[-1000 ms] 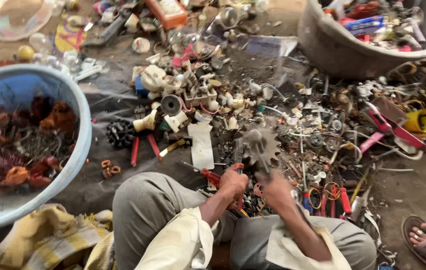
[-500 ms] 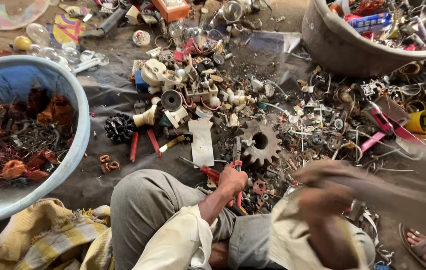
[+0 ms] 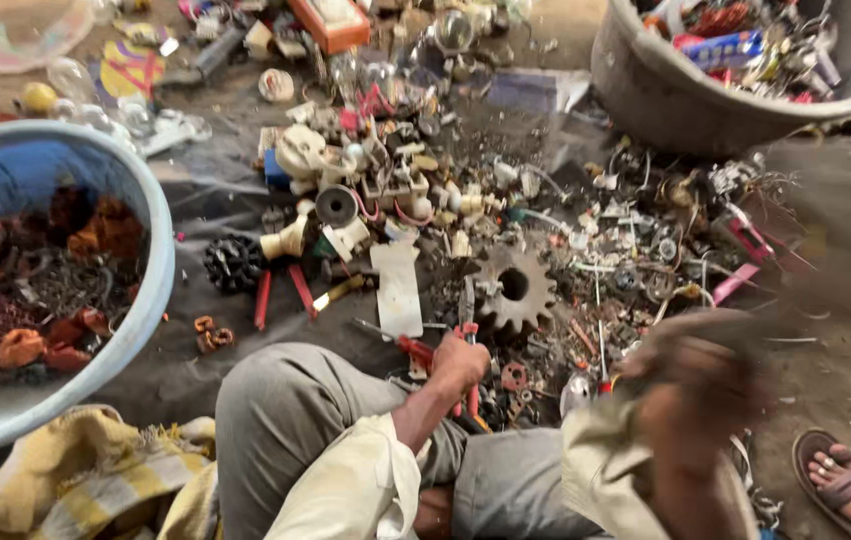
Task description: The person uses a hammer and pliers to disassemble a metal gear-like component, striking and pulling out smaller parts.
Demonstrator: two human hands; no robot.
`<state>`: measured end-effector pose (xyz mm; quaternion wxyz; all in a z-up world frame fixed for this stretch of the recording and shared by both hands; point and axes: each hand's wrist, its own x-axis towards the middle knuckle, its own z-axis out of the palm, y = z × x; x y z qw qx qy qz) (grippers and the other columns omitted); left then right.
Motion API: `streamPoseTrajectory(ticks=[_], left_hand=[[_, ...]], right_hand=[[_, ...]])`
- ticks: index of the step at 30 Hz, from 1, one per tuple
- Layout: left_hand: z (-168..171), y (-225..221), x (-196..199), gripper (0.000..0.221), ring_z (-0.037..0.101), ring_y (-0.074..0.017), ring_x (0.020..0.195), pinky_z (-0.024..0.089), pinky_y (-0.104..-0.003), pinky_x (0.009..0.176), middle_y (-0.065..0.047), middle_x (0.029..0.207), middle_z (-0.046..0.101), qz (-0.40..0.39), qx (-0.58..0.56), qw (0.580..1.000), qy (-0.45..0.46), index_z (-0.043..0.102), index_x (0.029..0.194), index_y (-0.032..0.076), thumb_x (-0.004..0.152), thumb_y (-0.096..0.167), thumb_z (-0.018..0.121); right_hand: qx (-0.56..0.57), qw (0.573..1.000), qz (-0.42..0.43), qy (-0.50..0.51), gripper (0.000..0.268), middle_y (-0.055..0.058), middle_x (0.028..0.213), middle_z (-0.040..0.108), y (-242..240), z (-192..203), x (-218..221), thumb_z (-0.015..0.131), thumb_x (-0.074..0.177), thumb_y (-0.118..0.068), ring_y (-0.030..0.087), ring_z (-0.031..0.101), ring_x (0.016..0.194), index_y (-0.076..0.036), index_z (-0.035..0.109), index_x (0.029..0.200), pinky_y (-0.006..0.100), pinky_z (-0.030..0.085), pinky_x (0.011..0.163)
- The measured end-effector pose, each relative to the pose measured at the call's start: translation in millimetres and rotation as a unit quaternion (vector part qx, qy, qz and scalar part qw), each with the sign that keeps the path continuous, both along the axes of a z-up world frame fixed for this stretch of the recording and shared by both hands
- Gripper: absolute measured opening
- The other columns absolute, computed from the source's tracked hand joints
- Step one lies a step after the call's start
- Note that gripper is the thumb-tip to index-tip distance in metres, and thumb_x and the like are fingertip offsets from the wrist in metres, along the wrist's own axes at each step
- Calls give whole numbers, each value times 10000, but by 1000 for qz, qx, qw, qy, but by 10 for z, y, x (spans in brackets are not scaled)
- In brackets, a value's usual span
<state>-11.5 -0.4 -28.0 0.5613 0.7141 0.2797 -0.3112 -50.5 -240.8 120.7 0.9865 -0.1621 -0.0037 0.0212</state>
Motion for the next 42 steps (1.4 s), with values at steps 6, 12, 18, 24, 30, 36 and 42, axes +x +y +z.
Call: streamPoseTrajectory(ticks=[6, 12, 18, 24, 30, 36, 42], left_hand=[[154, 32, 73, 542, 725, -362, 1109, 557, -428, 972, -175, 1203, 713, 16, -17, 999, 37, 615, 1335, 226, 796, 171, 582], [-240, -61, 76, 528, 654, -394, 1206, 529, -430, 1009, -258, 1258, 680, -13, 55, 998, 8, 613, 1312, 46, 804, 184, 642], [-65, 5, 9, 537, 643, -373, 1190, 502, -425, 1014, -216, 1247, 687, -13, 22, 999, -20, 650, 1262, 90, 732, 175, 636], [28, 25, 65, 491, 700, -396, 1106, 550, -437, 954, -272, 1170, 705, -29, 35, 999, 20, 620, 1216, -15, 761, 168, 626], [92, 125, -6, 440, 734, -343, 921, 562, -421, 820, -253, 1004, 743, -55, 1, 998, -16, 664, 1113, -69, 724, 136, 640], [208, 258, -256, 489, 582, -209, 729, 486, -364, 665, -98, 808, 628, -104, -142, 982, -66, 630, 1160, -3, 674, 45, 656], [273, 224, -472, 507, 595, -174, 712, 498, -319, 667, -72, 810, 646, -185, -95, 976, -58, 626, 1186, -31, 690, 54, 694]], right_hand=[[-554, 772, -264, -164, 260, -3, 905, 657, 427, -387, -200, 578, 1061, -351, 85, 638, 711, -97, 604, 1103, 240, 555, 534], [-740, 614, 69, 267, 360, 52, 706, 597, 927, -913, -100, 615, 1005, -437, 153, 546, 493, -77, 619, 1014, 315, 461, 396], [-664, 694, 11, 277, 366, 1, 602, 570, 914, -1064, 135, 634, 956, -421, 105, 637, 494, -56, 635, 931, 292, 482, 387], [-484, 780, 64, 392, 308, -8, 638, 536, 694, -1166, 203, 744, 935, -335, 134, 500, 443, -95, 550, 941, 314, 468, 367], [-696, 622, 100, 346, 462, 148, 798, 638, 677, -1318, 279, 762, 932, -396, 255, 629, 633, 45, 646, 1008, 423, 542, 587], [-796, 553, -222, 104, 485, 240, 1312, 630, 590, -1247, 298, 638, 977, -356, 321, 585, 1238, -28, 638, 1335, 445, 466, 1066], [-593, 772, -24, 227, 354, 98, 921, 724, 579, -1155, 356, 724, 963, -339, 172, 579, 745, -36, 781, 1137, 312, 514, 641]])
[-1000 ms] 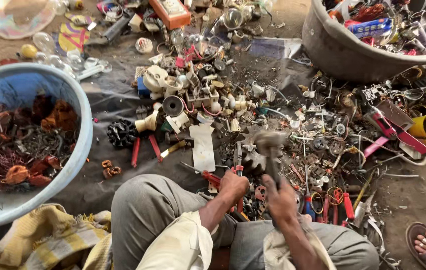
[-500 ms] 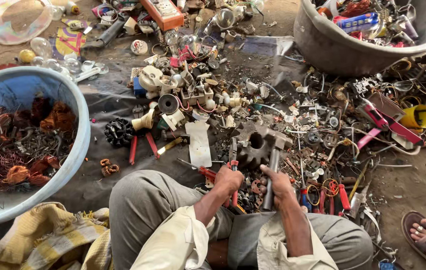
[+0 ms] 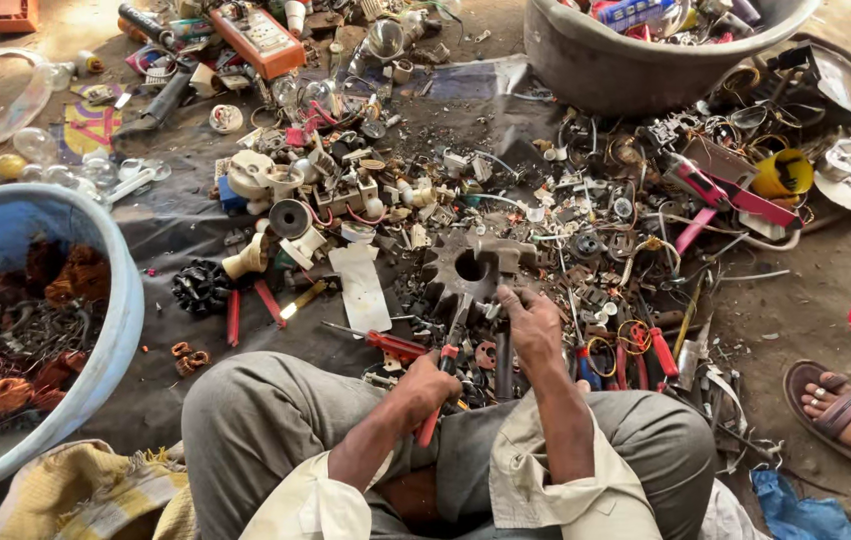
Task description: The person uses a hammer and pliers to disassemble a metal gear-like component, striking and pulling out smaller parts.
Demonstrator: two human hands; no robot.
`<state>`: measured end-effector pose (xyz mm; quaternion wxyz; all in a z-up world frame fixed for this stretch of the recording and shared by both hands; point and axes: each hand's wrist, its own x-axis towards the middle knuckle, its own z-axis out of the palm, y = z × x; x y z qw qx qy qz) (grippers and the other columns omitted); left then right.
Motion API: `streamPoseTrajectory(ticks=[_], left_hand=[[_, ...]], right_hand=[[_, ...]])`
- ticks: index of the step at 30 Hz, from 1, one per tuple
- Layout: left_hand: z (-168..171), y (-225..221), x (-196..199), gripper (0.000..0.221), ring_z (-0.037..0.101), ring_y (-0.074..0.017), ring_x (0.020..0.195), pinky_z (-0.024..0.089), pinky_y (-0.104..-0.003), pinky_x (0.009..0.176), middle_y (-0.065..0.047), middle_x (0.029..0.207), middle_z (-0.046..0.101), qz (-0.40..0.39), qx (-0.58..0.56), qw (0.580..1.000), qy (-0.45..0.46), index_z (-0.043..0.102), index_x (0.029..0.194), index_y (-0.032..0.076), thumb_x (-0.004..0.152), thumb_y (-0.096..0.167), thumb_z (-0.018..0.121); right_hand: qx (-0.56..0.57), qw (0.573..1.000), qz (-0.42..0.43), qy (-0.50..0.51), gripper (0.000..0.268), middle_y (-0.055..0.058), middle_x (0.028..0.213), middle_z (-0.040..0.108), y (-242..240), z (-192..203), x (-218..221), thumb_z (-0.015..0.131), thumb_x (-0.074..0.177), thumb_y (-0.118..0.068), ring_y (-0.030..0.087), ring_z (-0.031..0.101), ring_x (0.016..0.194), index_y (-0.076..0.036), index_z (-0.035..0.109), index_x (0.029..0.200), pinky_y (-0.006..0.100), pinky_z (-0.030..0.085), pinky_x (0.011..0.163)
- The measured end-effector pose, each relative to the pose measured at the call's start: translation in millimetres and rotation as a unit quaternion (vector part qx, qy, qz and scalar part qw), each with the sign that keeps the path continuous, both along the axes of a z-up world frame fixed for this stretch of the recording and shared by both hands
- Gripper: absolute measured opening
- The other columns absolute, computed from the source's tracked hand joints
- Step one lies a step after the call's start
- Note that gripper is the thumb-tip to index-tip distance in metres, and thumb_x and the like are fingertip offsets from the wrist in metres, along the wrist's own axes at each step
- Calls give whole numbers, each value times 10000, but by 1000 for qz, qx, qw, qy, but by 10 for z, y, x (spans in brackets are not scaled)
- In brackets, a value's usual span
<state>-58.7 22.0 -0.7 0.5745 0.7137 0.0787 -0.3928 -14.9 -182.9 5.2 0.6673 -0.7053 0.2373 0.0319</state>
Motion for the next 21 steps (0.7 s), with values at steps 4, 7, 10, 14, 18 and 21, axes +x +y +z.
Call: streamPoseTrajectory(ticks=[4, 7, 10, 14, 18, 21], left_hand=[[75, 12, -14, 546, 600, -176, 705, 508, -332, 666, -76, 820, 636, 22, -28, 999, 30, 599, 1218, -28, 683, 35, 683], [78, 15, -19, 530, 593, -177, 694, 502, -335, 651, -76, 803, 623, 22, -44, 998, 35, 594, 1208, -32, 685, 22, 668], [-14, -20, -36, 501, 558, -158, 667, 470, -322, 611, -63, 778, 593, 47, -80, 995, 40, 607, 1177, -53, 682, 4, 660], [-150, -16, -116, 444, 468, -153, 587, 428, -347, 516, -45, 723, 503, 129, -266, 942, 161, 464, 1093, -49, 695, -32, 661], [-40, -11, -101, 489, 499, -153, 589, 435, -330, 525, -28, 720, 532, 45, -185, 975, 117, 508, 1168, -39, 703, -10, 657], [170, 48, -14, 542, 596, -155, 672, 495, -319, 612, -49, 782, 625, -28, -34, 998, 40, 590, 1235, 2, 703, 48, 682]], right_hand=[[-107, 989, -46, 94, 364, 8, 731, 622, 120, 226, -23, 685, 931, -422, 123, 431, 568, -84, 745, 1052, 308, 340, 464], [-57, 996, -60, 42, 411, -8, 707, 632, 111, 271, -41, 674, 914, -430, 109, 462, 568, -28, 760, 923, 281, 415, 468], [-64, 996, -40, -48, 359, -1, 701, 626, 90, 115, -70, 691, 923, -401, 121, 460, 586, -49, 760, 918, 275, 381, 476], [-3, 990, -19, -139, 361, 7, 789, 720, 44, -160, -3, 708, 943, -378, 103, 612, 702, -18, 739, 925, 227, 515, 604], [71, 991, -115, 8, 379, 42, 747, 657, -97, -164, 45, 694, 931, -387, 163, 600, 659, -9, 716, 948, 304, 573, 608], [130, 974, -153, 103, 273, 66, 805, 693, -112, -49, 126, 704, 917, -353, 196, 625, 711, -92, 699, 995, 375, 604, 683]])
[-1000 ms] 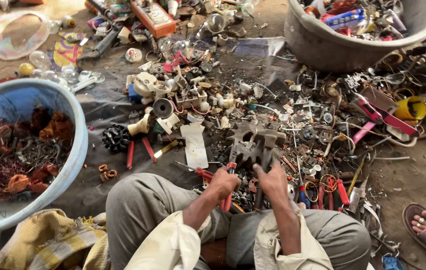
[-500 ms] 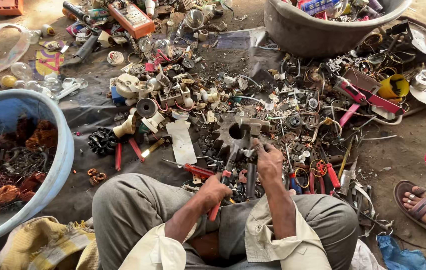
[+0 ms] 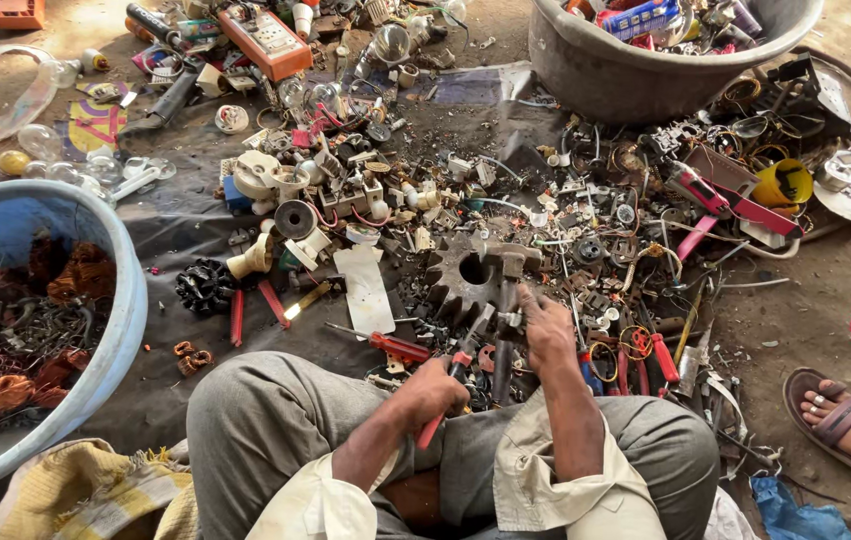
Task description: The person uses a hammer and pliers to disassemble a metal gear-like component, striking and pulling out smaller parts.
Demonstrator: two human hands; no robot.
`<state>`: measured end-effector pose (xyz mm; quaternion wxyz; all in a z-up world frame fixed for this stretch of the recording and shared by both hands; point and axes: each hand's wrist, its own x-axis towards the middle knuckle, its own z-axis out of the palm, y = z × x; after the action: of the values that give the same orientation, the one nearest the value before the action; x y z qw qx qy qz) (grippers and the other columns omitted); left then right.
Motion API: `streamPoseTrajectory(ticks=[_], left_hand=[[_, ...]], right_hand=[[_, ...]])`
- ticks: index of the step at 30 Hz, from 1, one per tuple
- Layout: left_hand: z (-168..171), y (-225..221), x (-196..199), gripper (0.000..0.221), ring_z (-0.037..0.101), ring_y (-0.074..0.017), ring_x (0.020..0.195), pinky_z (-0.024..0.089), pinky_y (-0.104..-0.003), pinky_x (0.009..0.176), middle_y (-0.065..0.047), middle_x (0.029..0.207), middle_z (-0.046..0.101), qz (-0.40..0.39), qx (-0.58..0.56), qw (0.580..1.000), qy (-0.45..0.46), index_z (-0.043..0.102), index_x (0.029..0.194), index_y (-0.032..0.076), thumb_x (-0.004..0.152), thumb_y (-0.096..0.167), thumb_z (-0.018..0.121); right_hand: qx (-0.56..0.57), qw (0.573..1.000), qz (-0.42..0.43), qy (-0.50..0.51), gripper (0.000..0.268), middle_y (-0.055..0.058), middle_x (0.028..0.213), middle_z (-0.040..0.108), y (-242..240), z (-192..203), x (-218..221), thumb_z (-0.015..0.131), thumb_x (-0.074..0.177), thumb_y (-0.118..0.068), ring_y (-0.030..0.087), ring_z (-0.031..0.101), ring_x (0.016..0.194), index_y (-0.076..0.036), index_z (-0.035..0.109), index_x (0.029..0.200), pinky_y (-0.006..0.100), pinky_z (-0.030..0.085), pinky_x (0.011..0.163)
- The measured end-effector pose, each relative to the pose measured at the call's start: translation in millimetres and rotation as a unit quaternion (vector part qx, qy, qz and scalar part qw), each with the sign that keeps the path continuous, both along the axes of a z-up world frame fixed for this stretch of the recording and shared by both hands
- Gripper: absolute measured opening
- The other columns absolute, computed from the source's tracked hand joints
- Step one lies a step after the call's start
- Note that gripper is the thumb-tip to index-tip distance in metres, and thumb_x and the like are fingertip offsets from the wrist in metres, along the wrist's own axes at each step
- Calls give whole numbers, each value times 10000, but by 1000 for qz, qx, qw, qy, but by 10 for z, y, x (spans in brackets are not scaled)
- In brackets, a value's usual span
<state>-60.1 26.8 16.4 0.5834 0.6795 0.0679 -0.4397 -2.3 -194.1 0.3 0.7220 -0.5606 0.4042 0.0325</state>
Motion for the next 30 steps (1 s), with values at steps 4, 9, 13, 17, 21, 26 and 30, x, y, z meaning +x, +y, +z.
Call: streamPoseTrajectory(ticks=[4, 9, 13, 17, 21, 26, 30], left_hand=[[188, 4, 20, 578, 664, -192, 780, 526, -334, 713, -100, 901, 689, 4, 71, 996, -60, 612, 1249, 47, 679, 91, 696], [106, 14, 43, 543, 667, -219, 828, 532, -336, 733, -117, 946, 693, -99, 73, 985, -121, 628, 1206, -27, 688, 109, 719], [-56, 8, 21, 568, 602, -176, 712, 502, -321, 623, -73, 842, 622, 8, -37, 998, -59, 642, 1194, 4, 630, 49, 695], [-153, -25, -58, 424, 541, -149, 606, 484, -318, 535, -38, 765, 551, 66, -147, 985, 58, 544, 1056, -13, 664, 16, 702], [-118, -148, -111, 368, 493, -121, 529, 433, -297, 465, -23, 698, 537, 80, -198, 972, 95, 569, 1000, 38, 656, 1, 696], [38, 120, 135, 319, 582, -79, 554, 472, -251, 500, -6, 711, 625, -41, -3, 999, -25, 590, 1024, 100, 724, 43, 684], [178, 251, 106, 248, 467, -94, 488, 385, -272, 429, -7, 666, 525, -15, -162, 983, 79, 544, 908, 28, 674, -20, 612]], right_hand=[[-232, 950, 206, -49, 377, 55, 802, 670, 76, 123, -113, 669, 933, -424, 162, 626, 704, -54, 743, 958, 344, 572, 656], [-186, 980, 37, 51, 419, 3, 881, 705, -51, 62, -62, 755, 923, -439, 110, 561, 736, -20, 778, 932, 298, 522, 709], [-111, 978, 105, -143, 363, 133, 798, 647, -140, -114, -126, 738, 981, -367, 217, 422, 627, -6, 779, 981, 354, 376, 585], [33, 982, -27, -183, 338, 95, 852, 736, -46, -103, -61, 746, 891, -362, 198, 692, 711, -28, 704, 923, 329, 637, 697], [69, 990, -81, -96, 348, 106, 835, 701, -33, 31, -75, 751, 866, -353, 230, 692, 700, -13, 688, 911, 422, 649, 683], [36, 998, 50, -6, 366, 111, 856, 691, -135, 47, -40, 799, 889, -318, 200, 680, 671, 34, 701, 914, 391, 668, 666], [41, 994, 84, 52, 340, 140, 784, 641, -201, 103, -51, 820, 911, -303, 232, 603, 547, -8, 654, 874, 409, 588, 533]])
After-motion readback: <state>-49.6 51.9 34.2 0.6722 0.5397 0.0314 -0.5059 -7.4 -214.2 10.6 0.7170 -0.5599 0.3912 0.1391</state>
